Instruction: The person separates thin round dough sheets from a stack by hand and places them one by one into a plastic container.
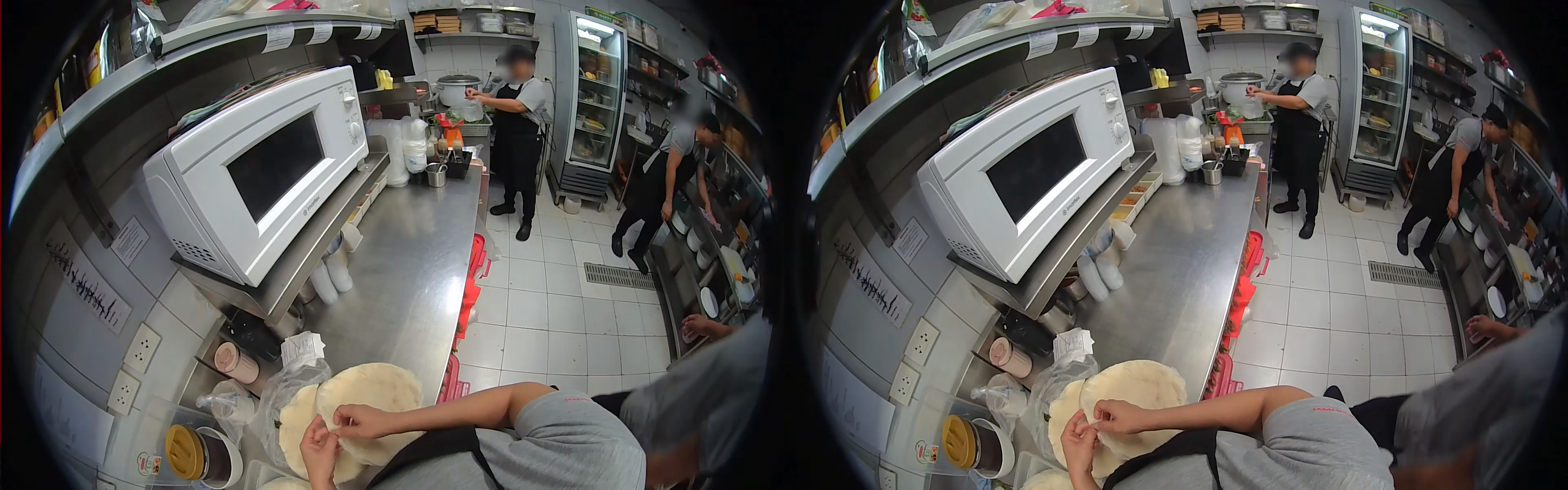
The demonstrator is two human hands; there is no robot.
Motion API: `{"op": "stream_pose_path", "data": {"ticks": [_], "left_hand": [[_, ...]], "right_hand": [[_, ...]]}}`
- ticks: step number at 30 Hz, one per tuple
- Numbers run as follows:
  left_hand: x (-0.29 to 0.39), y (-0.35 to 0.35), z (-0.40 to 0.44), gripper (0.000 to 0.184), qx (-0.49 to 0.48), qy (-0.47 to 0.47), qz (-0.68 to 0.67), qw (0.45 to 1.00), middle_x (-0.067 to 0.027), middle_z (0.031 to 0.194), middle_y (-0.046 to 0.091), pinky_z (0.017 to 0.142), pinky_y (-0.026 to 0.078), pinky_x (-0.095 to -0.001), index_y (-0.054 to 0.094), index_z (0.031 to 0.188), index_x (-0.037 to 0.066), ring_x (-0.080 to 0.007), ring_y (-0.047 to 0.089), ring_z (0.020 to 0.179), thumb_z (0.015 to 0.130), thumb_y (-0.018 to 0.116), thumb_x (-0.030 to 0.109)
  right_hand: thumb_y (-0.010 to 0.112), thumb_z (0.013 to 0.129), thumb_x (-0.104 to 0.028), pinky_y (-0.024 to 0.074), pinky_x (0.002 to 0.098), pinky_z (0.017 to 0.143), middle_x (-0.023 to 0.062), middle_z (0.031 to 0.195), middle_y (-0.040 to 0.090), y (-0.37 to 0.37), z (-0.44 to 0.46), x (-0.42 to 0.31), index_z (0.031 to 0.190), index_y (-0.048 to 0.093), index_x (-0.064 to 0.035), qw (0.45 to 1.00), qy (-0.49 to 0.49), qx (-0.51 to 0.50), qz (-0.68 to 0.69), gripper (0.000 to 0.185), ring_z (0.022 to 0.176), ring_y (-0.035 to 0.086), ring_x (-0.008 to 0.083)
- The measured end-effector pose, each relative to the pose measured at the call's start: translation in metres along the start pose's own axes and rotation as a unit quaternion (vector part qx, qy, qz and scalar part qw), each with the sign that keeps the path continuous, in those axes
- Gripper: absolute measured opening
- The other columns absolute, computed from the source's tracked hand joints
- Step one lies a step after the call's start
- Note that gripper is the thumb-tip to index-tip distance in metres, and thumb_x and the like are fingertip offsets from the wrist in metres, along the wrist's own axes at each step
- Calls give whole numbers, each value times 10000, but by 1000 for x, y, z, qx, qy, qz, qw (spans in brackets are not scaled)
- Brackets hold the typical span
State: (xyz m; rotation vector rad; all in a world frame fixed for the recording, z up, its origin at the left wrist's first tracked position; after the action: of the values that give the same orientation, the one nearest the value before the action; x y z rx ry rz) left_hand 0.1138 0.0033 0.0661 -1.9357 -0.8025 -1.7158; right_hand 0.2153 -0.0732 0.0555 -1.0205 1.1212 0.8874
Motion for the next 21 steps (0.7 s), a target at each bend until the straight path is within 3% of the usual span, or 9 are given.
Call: {"op": "stream_pose_path", "data": {"ticks": [7, 16, 21], "left_hand": [[-26, -3, 5, 159, -3, -6, -10, 1000, -15, 696, 621, 500, 457, -180, 644, 926, -7, -59, 549, 556, 822, 693, 102], [-11, 14, -8, 119, -27, -4, 27, 999, 19, 654, 592, 542, 432, -179, 651, 895, 7, -40, 526, 568, 849, 670, 115], [-13, 19, -8, 76, -76, 44, 38, 995, -22, 860, 605, 620, 447, -183, 654, 846, -23, -61, 552, 691, 821, 682, 43]], "right_hand": [[644, 857, -299, 450, 278, 655, 48, 783, 569, -9, -3, 1, 950, 497, -38, 999, 17, 33, 3, 314, 726, 540, 130], [649, 835, -331, 451, 287, 601, 51, 717, 597, -18, -6, -5, 840, 545, -38, 997, 54, 38, -29, 311, 657, 558, 135], [628, 810, -258, 452, 297, 579, 64, 667, 601, -21, -11, -4, 771, 554, -35, 996, 71, 36, -46, 238, 608, 570, 145]]}}
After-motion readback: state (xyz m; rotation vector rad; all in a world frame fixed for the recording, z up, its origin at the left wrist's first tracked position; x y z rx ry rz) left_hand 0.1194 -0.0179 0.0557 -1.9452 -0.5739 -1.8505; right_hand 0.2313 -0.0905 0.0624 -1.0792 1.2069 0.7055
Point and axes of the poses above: each hand's wrist, its own z-axis towards the middle knuckle, its own y-axis out of the palm, x = y × z, the point moved 8 cm from there along z, towards the middle knuckle
